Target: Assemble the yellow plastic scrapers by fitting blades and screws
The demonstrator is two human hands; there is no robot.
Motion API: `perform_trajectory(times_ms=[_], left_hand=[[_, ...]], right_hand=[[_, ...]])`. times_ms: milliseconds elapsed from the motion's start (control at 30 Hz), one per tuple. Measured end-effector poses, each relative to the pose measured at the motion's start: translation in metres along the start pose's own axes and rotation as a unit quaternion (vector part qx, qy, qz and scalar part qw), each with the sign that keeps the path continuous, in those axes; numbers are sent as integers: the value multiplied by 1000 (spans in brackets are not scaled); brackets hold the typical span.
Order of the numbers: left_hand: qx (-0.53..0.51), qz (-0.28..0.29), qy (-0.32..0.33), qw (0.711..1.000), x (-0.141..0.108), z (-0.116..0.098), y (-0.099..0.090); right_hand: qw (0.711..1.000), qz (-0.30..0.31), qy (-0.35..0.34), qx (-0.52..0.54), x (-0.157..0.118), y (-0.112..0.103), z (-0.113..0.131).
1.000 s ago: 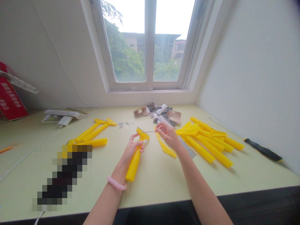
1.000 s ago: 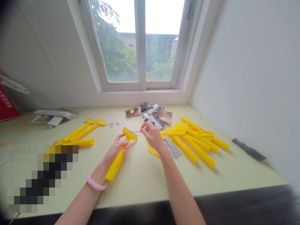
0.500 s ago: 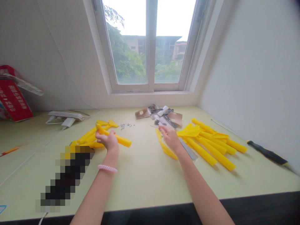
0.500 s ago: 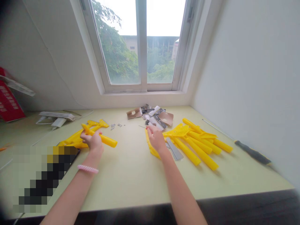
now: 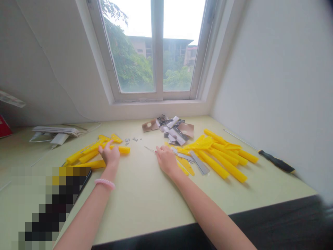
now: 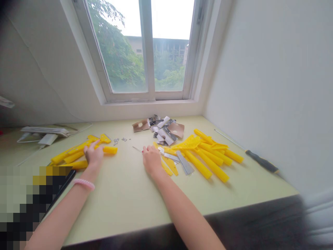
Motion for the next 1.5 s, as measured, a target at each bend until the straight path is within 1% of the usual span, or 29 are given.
perform_trajectory(times_ms=[33,67,133,200,300,367,433,500,567,633,667,700,767,800,867,933,1000,1067,1133,1167,1233,1267,1333,1367,1400,1433,1500], left_hand=[[26,-9,10,1000,-6,-3,1],[32,-9,19,999,-13,-6,3],[44,16,48,998,-30,-16,14],[56,50,84,994,-50,-27,29],[73,68,154,983,-84,-44,52],[69,75,203,974,-106,-54,65],[68,90,252,961,-123,-62,73],[77,127,299,943,-134,-66,79],[89,172,329,924,-139,-64,83],[94,210,327,916,-139,-57,85],[93,226,313,918,-137,-52,87],[89,236,294,922,-135,-47,88],[81,254,258,928,-133,-39,92],[76,263,242,931,-132,-35,94],[60,279,211,935,-131,-30,98],[39,291,182,938,-130,-26,100],[21,300,161,940,-128,-25,100],[2,301,147,942,-127,-28,97],[-33,300,136,944,-127,-35,93],[-56,304,127,942,-128,-40,91],[-115,337,97,929,-132,-49,89],[-148,362,63,918,-135,-52,89],[-238,407,-30,881,-141,-54,92],[-272,419,-72,863,-143,-53,93],[-296,422,-103,851,-144,-52,93],[-311,415,-125,846,-144,-49,93],[-323,381,-147,854,-139,-44,90]], right_hand=[[1000,1,1,-14,1,1,1],[1000,0,1,-25,1,2,2],[999,1,8,-37,2,4,2],[999,2,23,-46,2,4,0],[998,-6,52,-45,1,-1,-3],[998,-27,56,-21,-1,-13,-7],[996,-66,51,12,-7,-31,-16],[991,-112,68,25,-19,-54,-37],[983,-146,107,5,-35,-75,-69],[969,-167,177,-51,-57,-91,-108],[960,-164,212,-84,-68,-96,-128],[949,-158,247,-114,-79,-100,-145],[937,-126,290,-149,-97,-100,-174],[936,-109,300,-152,-104,-98,-184],[939,-81,303,-142,-112,-95,-196],[942,-85,296,-130,-114,-96,-198],[944,-131,280,-118,-110,-105,-191],[944,-186,257,-91,-102,-116,-176],[948,-200,245,-40,-90,-121,-155],[954,-188,235,-10,-82,-119,-141],[966,-145,210,50,-67,-111,-110],[971,-124,191,79,-60,-105,-93],[977,-81,151,127,-49,-89,-58],[979,-63,134,143,-46,-82,-42],[979,-43,119,157,-43,-74,-28],[979,-32,108,170,-42,-68,-16],[976,-13,88,200,-42,-60,0]])
Point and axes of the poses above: each hand's wrist, its own x-axis towards the middle knuckle, its own y-axis out of the palm, z = x × y, the point moved 5 cm from there along x, towards the middle knuckle, and after that the axes turned 2 degrees about -z, right-handed, at the moved point
